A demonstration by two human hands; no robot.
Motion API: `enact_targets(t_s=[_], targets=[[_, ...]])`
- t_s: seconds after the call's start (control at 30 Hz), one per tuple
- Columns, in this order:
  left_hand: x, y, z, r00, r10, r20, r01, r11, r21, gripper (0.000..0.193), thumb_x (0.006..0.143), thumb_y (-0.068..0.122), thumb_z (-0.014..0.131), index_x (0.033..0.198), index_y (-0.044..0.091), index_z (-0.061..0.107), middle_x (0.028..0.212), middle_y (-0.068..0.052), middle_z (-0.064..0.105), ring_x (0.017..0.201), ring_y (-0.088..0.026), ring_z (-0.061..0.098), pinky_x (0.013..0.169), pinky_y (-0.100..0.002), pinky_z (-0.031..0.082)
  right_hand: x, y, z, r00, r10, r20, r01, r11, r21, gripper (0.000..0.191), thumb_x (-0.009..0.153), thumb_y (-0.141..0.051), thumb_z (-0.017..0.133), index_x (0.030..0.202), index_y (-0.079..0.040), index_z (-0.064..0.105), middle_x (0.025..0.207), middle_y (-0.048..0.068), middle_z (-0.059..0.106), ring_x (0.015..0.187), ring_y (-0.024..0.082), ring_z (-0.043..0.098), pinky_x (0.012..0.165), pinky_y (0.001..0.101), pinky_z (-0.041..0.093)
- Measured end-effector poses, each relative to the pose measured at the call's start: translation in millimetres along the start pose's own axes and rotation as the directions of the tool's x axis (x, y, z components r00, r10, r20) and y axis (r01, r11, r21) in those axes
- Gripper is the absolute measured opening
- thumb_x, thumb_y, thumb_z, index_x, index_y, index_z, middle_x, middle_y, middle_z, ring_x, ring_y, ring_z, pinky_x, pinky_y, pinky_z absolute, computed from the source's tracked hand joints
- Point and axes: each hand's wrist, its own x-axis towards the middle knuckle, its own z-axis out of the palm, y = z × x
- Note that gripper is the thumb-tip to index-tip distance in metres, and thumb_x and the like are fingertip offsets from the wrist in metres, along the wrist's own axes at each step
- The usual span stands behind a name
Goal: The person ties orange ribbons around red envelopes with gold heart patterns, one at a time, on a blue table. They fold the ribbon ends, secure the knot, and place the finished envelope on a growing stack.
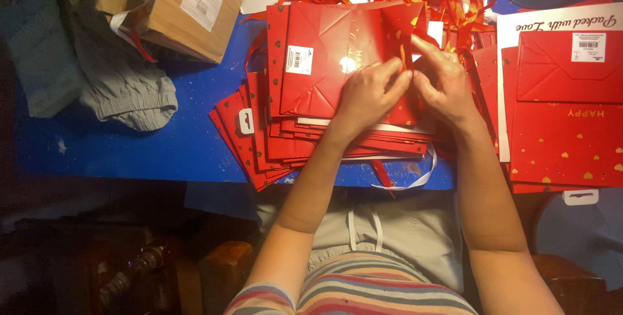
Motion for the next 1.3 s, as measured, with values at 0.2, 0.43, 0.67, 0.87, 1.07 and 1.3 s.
enact_targets(t_s=[0.2, 0.43, 0.67, 0.87, 1.07, 1.3], targets=[[-1.7, 0.7, -1.1, 0.995, 0.091, 0.027, -0.092, 0.994, 0.053, 0.023, 0.094, 0.031, 0.063, 0.088, 0.009, 0.062, 0.072, -0.015, 0.061, 0.073, -0.036, 0.064, 0.066, -0.05, 0.048, -2.5, 5.5, 3.3, 0.981, -0.166, -0.098, 0.149, 0.975, -0.163, 0.041, 0.1, -0.001, 0.067, 0.141, -0.003, 0.064, 0.119, 0.015, 0.073, 0.1, 0.025, 0.071, 0.09, 0.0334, 0.054], [-4.2, -0.1, -4.1, 0.974, 0.197, 0.115, -0.207, 0.975, 0.083, 0.022, 0.09, 0.029, 0.064, 0.083, 0.008, 0.061, 0.074, -0.011, 0.064, 0.078, -0.032, 0.064, 0.071, -0.047, 0.05, 4.5, -0.7, 3.8, 0.975, -0.171, -0.143, 0.126, 0.951, -0.284, 0.021, 0.093, 0.004, 0.071, 0.113, 0.0, 0.07, 0.095, 0.012, 0.061, 0.073, 0.021, 0.06, 0.067, 0.0333, 0.048], [-1.9, 0.8, -7.6, 0.963, 0.218, 0.156, -0.22, 0.976, -0.009, 0.028, 0.089, 0.031, 0.069, 0.077, 0.007, 0.062, 0.075, -0.011, 0.065, 0.076, -0.031, 0.064, 0.072, -0.043, 0.051, -0.1, -5.1, 12.0, 0.93, -0.268, -0.25, 0.187, 0.934, -0.305, 0.01, 0.098, 0.006, 0.069, 0.104, -0.002, 0.064, 0.102, 0.012, 0.063, 0.085, 0.025, 0.066, 0.074, 0.0333, 0.052], [-0.9, 5.1, -2.9, 1.0, -0.001, -0.008, -0.001, 0.974, -0.228, 0.035, 0.096, 0.041, 0.071, 0.102, 0.007, 0.065, 0.09, -0.011, 0.072, 0.08, -0.027, 0.072, 0.072, -0.036, 0.055, 0.7, -9.9, 13.5, 0.942, -0.262, -0.208, 0.219, 0.953, -0.209, 0.033, 0.099, -0.002, 0.071, 0.131, -0.005, 0.063, 0.118, 0.014, 0.071, 0.104, 0.03, 0.073, 0.088, 0.0379, 0.059], [5.0, 2.6, 4.1, 0.974, -0.099, -0.202, 0.01, 0.915, -0.404, 0.04, 0.09, 0.022, 0.077, 0.124, 0.008, 0.061, 0.096, -0.005, 0.072, 0.08, -0.015, 0.072, 0.069, -0.028, 0.058, 2.6, -12.3, 14.7, 0.941, -0.272, -0.199, 0.21, 0.935, -0.287, 0.027, 0.102, -0.013, 0.076, 0.126, -0.005, 0.064, 0.112, 0.015, 0.071, 0.101, 0.036, 0.07, 0.086, 0.0423, 0.055], [-1.7, 3.3, 5.1, 0.964, 0.003, -0.267, -0.066, 0.972, -0.225, 0.021, 0.096, 0.009, 0.075, 0.117, 0.012, 0.076, 0.102, -0.005, 0.074, 0.088, -0.015, 0.073, 0.076, -0.027, 0.056, 1.2, -14.3, 16.2, 0.951, -0.229, -0.207, 0.177, 0.955, -0.239, 0.023, 0.102, -0.011, 0.074, 0.122, -0.004, 0.065, 0.107, 0.015, 0.07, 0.096, 0.033, 0.07, 0.082, 0.0391, 0.055]])
